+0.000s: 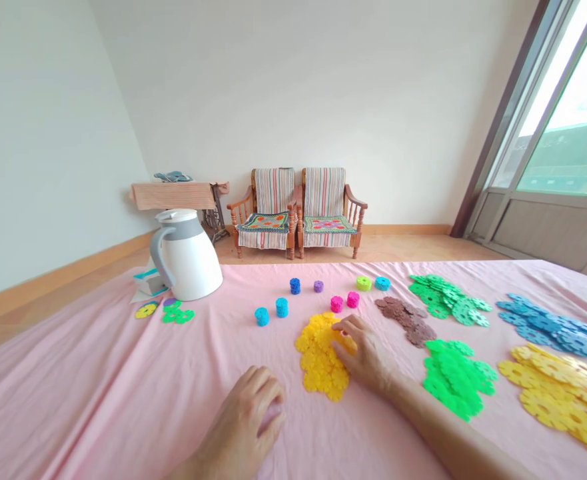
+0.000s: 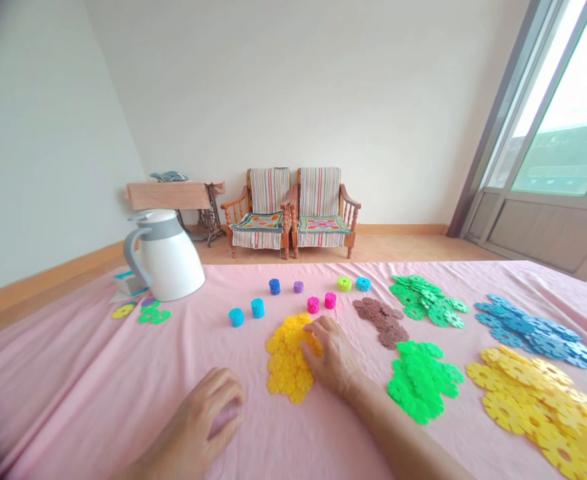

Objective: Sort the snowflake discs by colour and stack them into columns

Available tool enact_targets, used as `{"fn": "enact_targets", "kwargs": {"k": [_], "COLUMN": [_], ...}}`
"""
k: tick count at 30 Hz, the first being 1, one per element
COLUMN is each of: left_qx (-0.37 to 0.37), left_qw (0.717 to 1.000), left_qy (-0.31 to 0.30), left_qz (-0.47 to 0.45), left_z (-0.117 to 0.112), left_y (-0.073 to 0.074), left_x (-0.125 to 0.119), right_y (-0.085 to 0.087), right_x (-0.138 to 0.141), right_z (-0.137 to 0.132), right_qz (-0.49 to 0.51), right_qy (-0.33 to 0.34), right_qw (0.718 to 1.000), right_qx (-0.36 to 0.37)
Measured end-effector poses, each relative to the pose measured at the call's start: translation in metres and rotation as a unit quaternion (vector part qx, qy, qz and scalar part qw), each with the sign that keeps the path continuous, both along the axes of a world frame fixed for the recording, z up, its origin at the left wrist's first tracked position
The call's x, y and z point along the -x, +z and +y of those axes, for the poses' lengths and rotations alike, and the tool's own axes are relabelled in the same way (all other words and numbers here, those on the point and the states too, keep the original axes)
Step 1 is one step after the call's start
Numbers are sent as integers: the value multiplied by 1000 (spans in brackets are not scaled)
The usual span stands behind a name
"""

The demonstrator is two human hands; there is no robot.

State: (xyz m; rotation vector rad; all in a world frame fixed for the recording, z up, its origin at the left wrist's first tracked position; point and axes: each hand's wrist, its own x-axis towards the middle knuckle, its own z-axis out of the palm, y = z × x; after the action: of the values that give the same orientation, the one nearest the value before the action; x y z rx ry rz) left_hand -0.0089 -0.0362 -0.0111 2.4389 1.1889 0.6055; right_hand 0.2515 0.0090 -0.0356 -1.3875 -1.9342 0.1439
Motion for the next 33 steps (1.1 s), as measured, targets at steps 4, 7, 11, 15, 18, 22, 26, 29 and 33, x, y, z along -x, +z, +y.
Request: {"fn": "enact_targets", "kwargs": {"k": [4,7,11,15,18,22,26,29,33], "left_qx": [-8,-4,0,-6,-34,-43,-4,9,10], "left_qw": [1000,1000,1000,1000,999,997,996,995,996], "left_qy": [3,-7,-14,-26,-25,-4,66,101,84], "left_qz": [-12,-22,-27,-11,23,68,54,0,-40], "left_z": [-2,-2,1,5,7,9,14,18,19], "left_y": [0,0,-3,-8,-10,-7,-6,-9,-9], "left_x": [-1,1,4,4,5,12,20,25,26], "right_y": [-5,-1,9,26,40,45,34,29,27], "right_x": [-2,-2,-2,-4,5,46,93,104,78], "right_z": [3,0,0,12,21,19,2,-3,7], "right_qz": [5,14,43,71,86,90,74,51,-19], "right_qy": [-17,-28,-33,-42,-42,-4,58,70,15], "right_qw": [1000,999,997,993,990,987,980,978,995], "right_qx": [2,15,48,83,99,132,178,191,94]}}
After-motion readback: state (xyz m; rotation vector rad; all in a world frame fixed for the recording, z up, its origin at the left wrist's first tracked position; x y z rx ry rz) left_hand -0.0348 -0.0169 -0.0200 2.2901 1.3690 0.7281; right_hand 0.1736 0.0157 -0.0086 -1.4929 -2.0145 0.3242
